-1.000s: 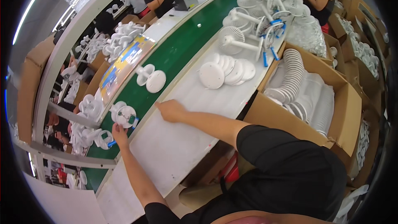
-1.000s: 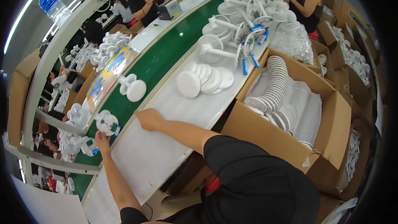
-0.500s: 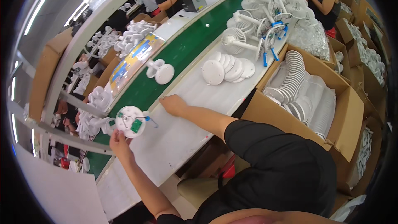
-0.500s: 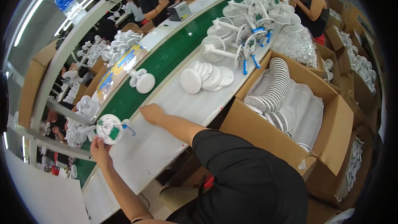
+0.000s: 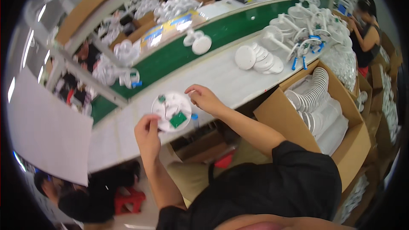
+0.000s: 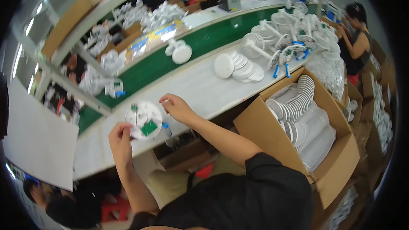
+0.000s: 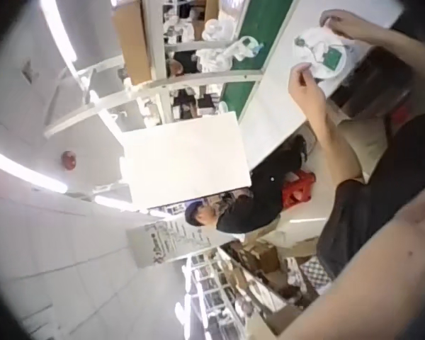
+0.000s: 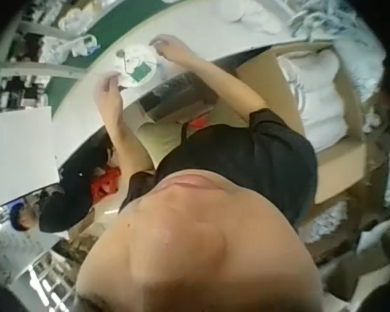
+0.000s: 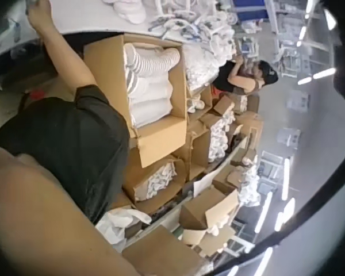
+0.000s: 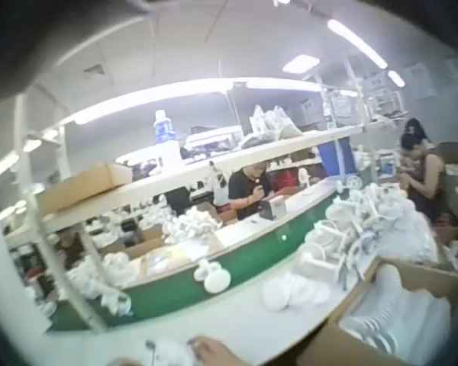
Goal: Manually assemble portable battery-powered fans by combining the base, circuit board, battery, and fan head components.
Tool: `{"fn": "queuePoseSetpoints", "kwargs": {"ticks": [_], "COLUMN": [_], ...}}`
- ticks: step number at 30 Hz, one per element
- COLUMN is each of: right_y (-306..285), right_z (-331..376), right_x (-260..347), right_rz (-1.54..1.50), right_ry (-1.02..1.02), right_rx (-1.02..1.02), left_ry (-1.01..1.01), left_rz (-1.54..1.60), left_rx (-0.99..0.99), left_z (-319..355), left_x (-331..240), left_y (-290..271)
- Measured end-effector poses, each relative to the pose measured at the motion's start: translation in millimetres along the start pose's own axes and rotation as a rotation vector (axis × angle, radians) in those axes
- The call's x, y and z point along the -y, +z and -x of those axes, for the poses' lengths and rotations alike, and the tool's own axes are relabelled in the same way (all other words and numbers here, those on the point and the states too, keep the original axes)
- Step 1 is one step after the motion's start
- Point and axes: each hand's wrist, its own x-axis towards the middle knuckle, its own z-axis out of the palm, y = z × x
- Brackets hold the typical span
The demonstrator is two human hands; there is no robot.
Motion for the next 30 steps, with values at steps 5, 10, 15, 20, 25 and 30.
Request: {"fn": "queuePoseSetpoints", "kwargs": {"ticks": [5, 10, 15, 20, 25, 30], "right_y": [13, 20, 34, 47, 38, 53], "right_z": [62, 78, 101, 129, 110, 58], "right_x": [42, 42, 37, 31, 48, 69], "right_rz": [-0.392, -0.417, -0.387, -0.424, 0.497, 0.753], "right_ry": [0.278, 0.182, 0.184, 0.196, -0.516, -0.824], "right_rx": [0.021, -0.05, -0.002, 0.072, -0.263, 0.067], "left_ry": [0.082, 0.286, 0.284, 0.283, 0.197, 0.116], "left_rz": [-0.162, 0.001, -0.235, 0.046, 0.27, 0.37], "left_rx": [-0.028, 0.028, -0.202, -0.255, -0.221, -0.219], "left_z": [6, 26, 48, 46, 49, 52], "left_x": [-9, 20, 11, 26, 36, 35], "left_y": [19, 43, 64, 58, 55, 57]}}
